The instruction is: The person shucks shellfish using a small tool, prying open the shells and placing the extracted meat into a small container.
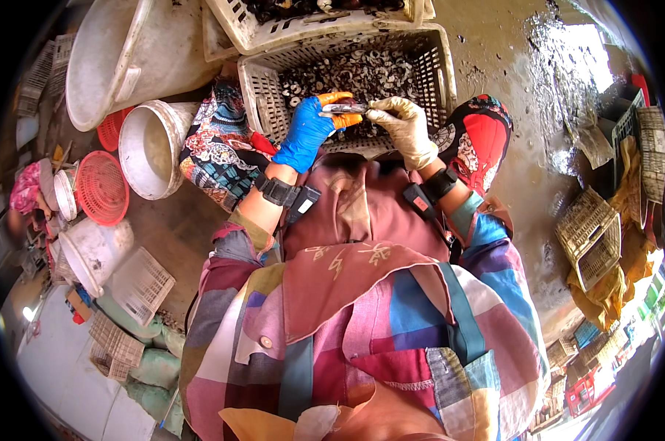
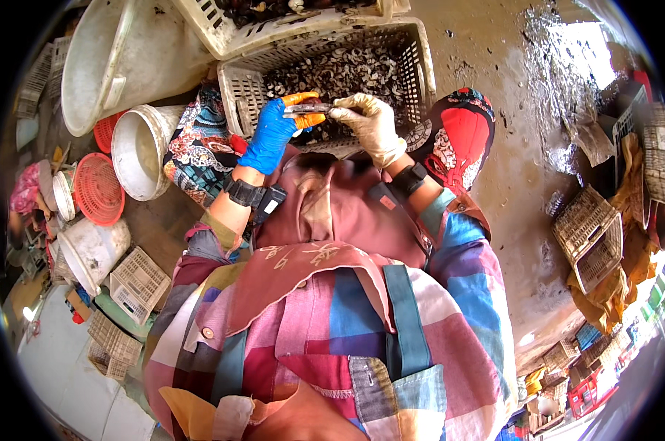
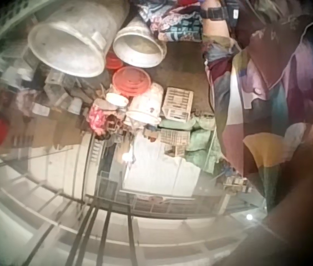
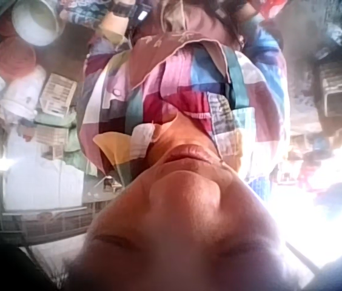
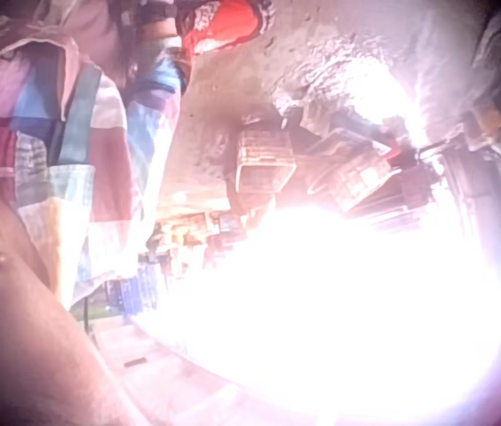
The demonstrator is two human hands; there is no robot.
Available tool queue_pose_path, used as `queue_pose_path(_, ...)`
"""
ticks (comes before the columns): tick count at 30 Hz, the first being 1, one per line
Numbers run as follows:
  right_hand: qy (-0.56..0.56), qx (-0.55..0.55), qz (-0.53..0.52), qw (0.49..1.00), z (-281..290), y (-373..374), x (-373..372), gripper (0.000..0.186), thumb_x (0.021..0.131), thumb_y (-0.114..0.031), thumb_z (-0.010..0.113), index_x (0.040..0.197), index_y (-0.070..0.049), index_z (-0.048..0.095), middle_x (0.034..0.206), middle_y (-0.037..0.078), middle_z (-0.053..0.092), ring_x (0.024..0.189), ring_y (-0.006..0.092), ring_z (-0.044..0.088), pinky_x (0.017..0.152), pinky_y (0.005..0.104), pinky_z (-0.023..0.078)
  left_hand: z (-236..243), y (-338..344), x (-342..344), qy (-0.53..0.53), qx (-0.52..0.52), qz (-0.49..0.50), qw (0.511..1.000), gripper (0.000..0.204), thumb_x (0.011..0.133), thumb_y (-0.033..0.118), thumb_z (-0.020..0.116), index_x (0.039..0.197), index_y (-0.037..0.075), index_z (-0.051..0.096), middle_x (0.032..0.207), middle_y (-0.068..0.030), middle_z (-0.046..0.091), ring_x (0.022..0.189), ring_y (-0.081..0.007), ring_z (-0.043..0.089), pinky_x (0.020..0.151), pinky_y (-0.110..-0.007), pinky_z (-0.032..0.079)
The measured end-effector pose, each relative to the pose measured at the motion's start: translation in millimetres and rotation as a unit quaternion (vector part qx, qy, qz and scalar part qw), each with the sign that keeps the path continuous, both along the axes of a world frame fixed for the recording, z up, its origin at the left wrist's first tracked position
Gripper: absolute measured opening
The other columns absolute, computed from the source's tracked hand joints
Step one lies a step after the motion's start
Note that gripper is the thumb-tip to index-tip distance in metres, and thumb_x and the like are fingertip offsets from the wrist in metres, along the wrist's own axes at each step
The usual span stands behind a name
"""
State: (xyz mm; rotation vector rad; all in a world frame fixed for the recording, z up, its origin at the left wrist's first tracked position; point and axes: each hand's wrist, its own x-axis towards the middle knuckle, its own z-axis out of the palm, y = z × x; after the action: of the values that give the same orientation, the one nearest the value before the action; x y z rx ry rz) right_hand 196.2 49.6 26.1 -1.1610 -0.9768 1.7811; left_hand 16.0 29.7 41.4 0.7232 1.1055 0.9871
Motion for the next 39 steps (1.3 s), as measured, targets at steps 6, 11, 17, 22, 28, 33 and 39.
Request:
queue_pose_path(6,-0.088,0.053,0.002,0.995,-21,-1,5,0.013,0.075,-0.004,0.07,0.086,0.001,0.065,0.08,0.002,0.064,0.073,0.0069,0.057,0.068,0.021,0.047,0,-12,4,0.07,-0.073,-0.008,0.995,0.028,0.073,0.002,0.07,0.099,-0.003,0.061,0.087,-0.0073,0.065,0.077,-0.0114,0.061,0.067,-0.023,0.05)
queue_pose_path(11,-0.248,0.054,-0.021,0.967,-64,10,37,0.015,0.074,-0.01,0.072,0.084,-0.001,0.066,0.074,0.002,0.064,0.066,0.0072,0.054,0.062,0.0216,0.045,20,-21,7,-0.007,-0.092,0.009,0.996,0.029,0.074,0.001,0.068,0.101,-0.001,0.06,0.09,-0.0069,0.064,0.082,-0.0126,0.061,0.071,-0.023,0.048)
queue_pose_path(17,-0.037,0.036,-0.014,0.999,-9,13,9,0.009,0.08,-0.002,0.064,0.089,0.0,0.064,0.085,0.004,0.064,0.078,0.0101,0.058,0.073,0.0228,0.048,15,-9,-2,0.045,-0.024,0.001,0.999,0.027,0.071,0.0,0.071,0.096,-0.002,0.061,0.087,-0.0074,0.064,0.077,-0.013,0.061,0.073,-0.026,0.052)
queue_pose_path(22,-0.001,0.09,-0.007,0.996,-1,-2,-4,0.011,0.075,0.001,0.069,0.085,-0.001,0.064,0.085,0.004,0.065,0.08,0.0092,0.058,0.073,0.0215,0.049,29,-14,1,0.115,-0.003,-0.007,0.993,0.031,0.067,0.001,0.075,0.095,-0.001,0.062,0.086,-0.0055,0.065,0.075,-0.0108,0.06,0.071,-0.024,0.05)
queue_pose_path(28,-0.161,0.063,-0.049,0.984,-41,12,27,0.012,0.075,-0.007,0.071,0.085,-0.002,0.065,0.078,0.001,0.064,0.071,0.0054,0.054,0.066,0.0207,0.045,22,-17,7,0.093,-0.029,0.007,0.995,0.032,0.068,0.007,0.077,0.097,0.002,0.063,0.084,-0.0031,0.065,0.075,-0.0094,0.059,0.069,-0.023,0.049)
queue_pose_path(33,-0.027,-0.009,-0.075,0.997,-10,12,16,0.013,0.078,-0.004,0.067,0.09,0.0,0.063,0.08,0.001,0.062,0.072,0.0075,0.055,0.068,0.0199,0.045,13,-9,5,-0.068,-0.092,0.035,0.993,0.034,0.077,0.003,0.066,0.11,0.004,0.056,0.096,-0.0068,0.062,0.087,-0.0152,0.06,0.076,-0.026,0.05)
queue_pose_path(39,-0.052,0.12,-0.039,0.991,9,-4,-6,0.016,0.074,-0.008,0.072,0.088,-0.003,0.065,0.082,0.003,0.064,0.077,0.0097,0.056,0.07,0.0233,0.046,9,-10,0,-0.344,-0.2,0.092,0.913,0.033,0.082,-0.002,0.055,0.115,0.001,0.053,0.102,-0.0129,0.06,0.096,-0.0233,0.058,0.085,-0.031,0.049)
